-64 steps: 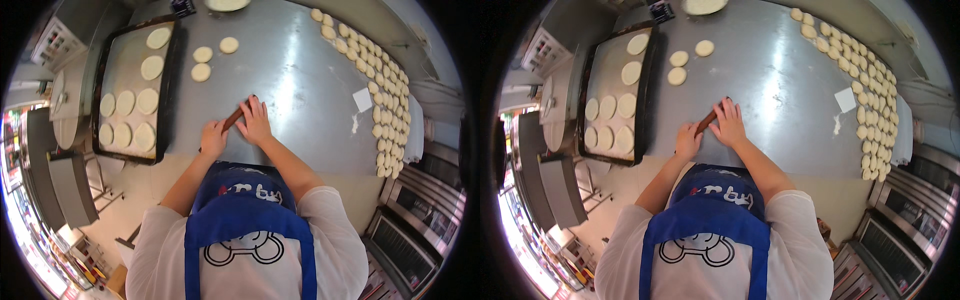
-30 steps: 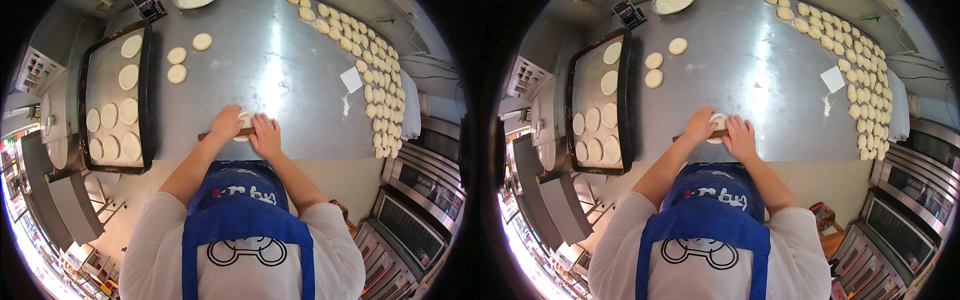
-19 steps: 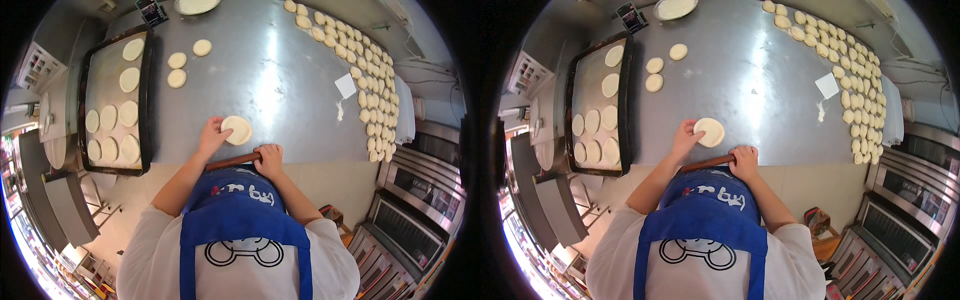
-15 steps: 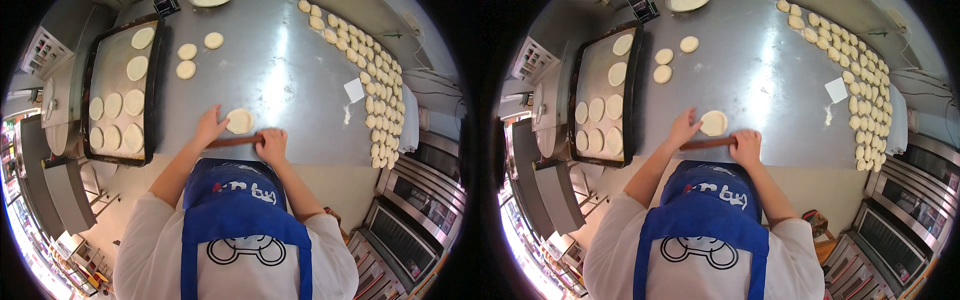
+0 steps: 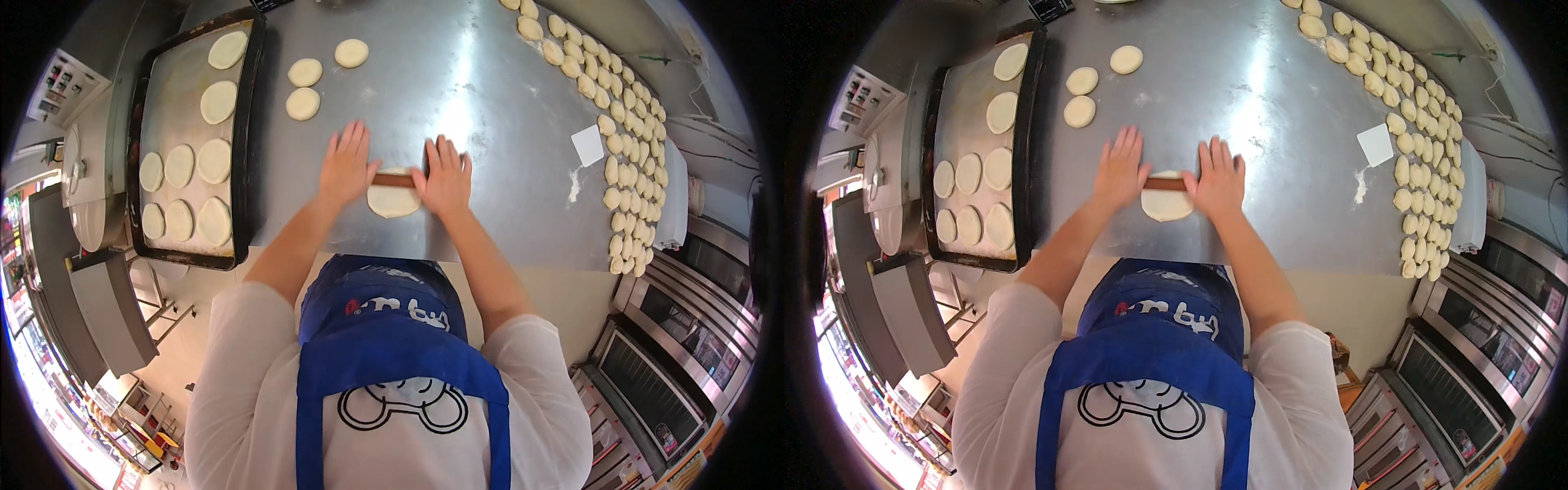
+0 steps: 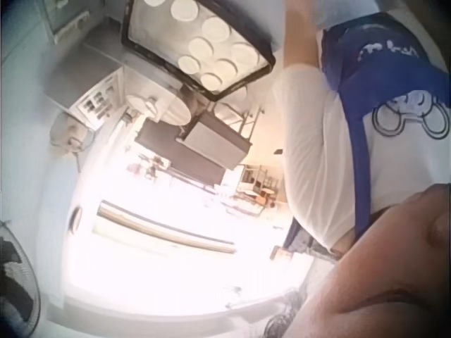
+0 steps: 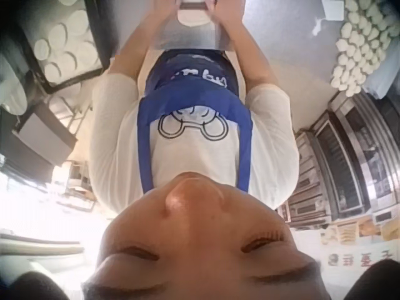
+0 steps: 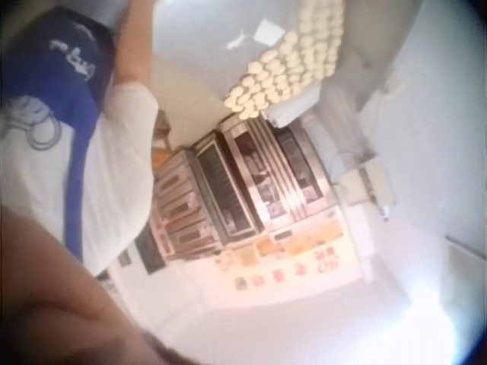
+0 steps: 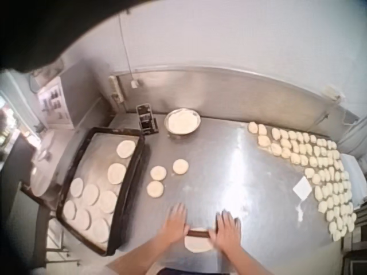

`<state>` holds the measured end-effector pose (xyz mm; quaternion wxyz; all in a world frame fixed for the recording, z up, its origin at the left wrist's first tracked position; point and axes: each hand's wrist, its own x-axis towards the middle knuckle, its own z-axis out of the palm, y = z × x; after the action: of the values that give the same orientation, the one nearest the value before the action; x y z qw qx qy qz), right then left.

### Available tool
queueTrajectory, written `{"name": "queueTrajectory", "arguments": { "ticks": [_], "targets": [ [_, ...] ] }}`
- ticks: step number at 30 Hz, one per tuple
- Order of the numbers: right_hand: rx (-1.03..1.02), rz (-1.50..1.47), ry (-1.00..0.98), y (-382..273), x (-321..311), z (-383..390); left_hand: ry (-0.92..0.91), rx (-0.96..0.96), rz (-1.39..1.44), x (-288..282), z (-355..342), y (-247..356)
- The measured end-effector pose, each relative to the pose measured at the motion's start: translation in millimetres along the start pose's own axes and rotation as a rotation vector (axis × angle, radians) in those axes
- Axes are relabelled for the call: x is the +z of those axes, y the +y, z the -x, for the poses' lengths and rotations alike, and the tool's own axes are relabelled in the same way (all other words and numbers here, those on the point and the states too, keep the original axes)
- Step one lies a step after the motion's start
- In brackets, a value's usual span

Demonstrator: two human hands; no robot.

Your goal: The person fills dough balls with a mixture from a bowl, shapes them by hand, uses a rolling pin to flatten them into discs, and places the flattened dough onto a metal tray.

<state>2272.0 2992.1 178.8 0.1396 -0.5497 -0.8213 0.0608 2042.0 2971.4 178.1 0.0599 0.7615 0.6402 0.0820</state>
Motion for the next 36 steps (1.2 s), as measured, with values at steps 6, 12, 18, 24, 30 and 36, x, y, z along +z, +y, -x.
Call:
{"name": "queueTrajectory", "arguments": {
  "ticks": [6,12,18,24,30,36],
  "targets": [
    [-0.045,-0.066,-0.037,10,10,44,-0.174,0.029,0.013,-14,35,19],
    [-0.094,-0.215,-0.108,7,-4,107,-0.199,0.118,0.199,-1,127,33],
    [0.001,-0.021,0.041,11,14,-44,0.121,0.068,0.024,-7,-26,-7],
    [-0.156,-0.032,0.019,3,13,50,-0.262,-0.123,0.38,-1,-2,47],
    [-0.088,-0.165,-0.067,-6,-12,130,-0.218,-0.075,0.579,0,5,27],
    [-0.136,-0.172,-0.139,0,-22,116,0.115,-0.437,1.412,-18,61,27]
  ]
}}
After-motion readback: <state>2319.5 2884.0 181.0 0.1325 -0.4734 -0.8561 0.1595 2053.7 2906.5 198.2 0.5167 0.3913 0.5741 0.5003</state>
